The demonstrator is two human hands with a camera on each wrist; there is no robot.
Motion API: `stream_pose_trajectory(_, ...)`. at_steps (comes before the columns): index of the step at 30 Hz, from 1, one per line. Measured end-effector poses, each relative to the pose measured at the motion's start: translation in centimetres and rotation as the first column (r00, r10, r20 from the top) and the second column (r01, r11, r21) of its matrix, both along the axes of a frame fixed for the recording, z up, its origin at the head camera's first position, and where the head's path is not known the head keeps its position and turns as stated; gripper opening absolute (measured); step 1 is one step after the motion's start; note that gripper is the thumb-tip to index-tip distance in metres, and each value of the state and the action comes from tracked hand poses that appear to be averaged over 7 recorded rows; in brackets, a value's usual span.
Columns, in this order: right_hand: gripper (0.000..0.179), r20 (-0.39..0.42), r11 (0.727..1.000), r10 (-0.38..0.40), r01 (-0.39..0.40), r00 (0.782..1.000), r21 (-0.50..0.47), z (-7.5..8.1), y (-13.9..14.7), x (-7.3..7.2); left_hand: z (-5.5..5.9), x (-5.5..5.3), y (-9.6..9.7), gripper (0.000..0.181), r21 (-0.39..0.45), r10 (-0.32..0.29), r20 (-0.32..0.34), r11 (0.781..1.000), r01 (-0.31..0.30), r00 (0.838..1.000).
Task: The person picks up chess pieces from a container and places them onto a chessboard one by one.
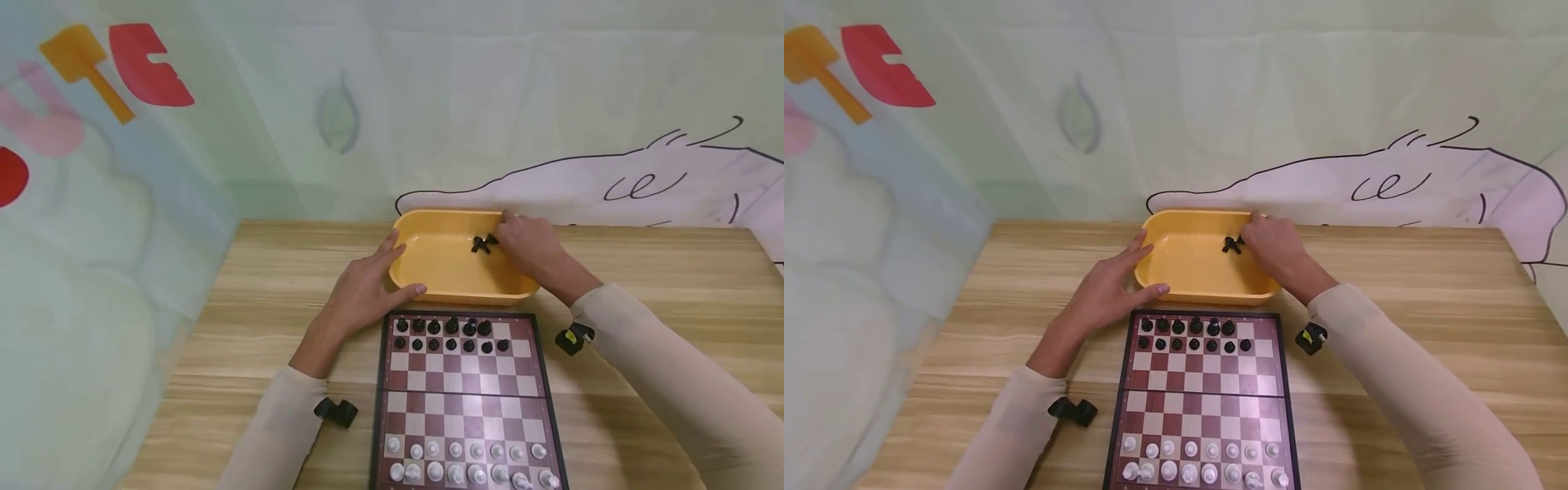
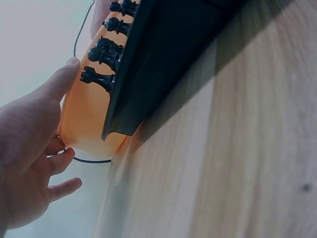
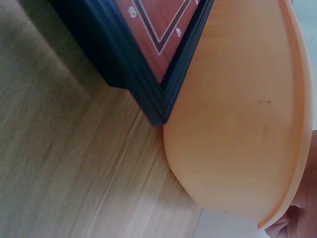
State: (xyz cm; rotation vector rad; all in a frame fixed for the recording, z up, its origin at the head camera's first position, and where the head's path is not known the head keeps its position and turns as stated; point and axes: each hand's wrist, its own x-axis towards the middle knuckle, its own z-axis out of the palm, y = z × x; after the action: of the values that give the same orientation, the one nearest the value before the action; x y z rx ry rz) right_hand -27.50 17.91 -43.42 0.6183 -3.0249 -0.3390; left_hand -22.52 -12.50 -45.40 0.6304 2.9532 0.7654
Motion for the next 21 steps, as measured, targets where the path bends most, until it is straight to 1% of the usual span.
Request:
stream_pose_trajectory(6,0.013,0.0,1.0,-0.008,0.008,1.0,-0.022,-0.07,0.0,-0.21,0.21,-0.11,0.01,0.093,-0.002,-0.002,-0.004,1.0,0.002,1.0)
stream_pose_trajectory(14,0.004,0.026,0.996,-0.015,0.018,1.0,-0.087,0.22,0.16,-0.14,0.33,-0.32,-0.11,0.091,-0.004,-0.014,-0.019,1.0,0.014,1.0)
stream_pose_trajectory(19,0.002,0.045,0.994,-0.009,0.013,0.999,-0.107,0.39,0.15,-0.08,0.28,-0.46,-0.17,0.091,0.002,-0.019,-0.015,1.0,0.019,1.0)
stream_pose_trajectory(21,0.004,0.048,0.993,-0.002,0.008,0.999,-0.119,0.44,0.12,-0.06,0.22,-0.55,-0.16,0.091,0.003,-0.022,-0.012,1.0,0.022,1.0)
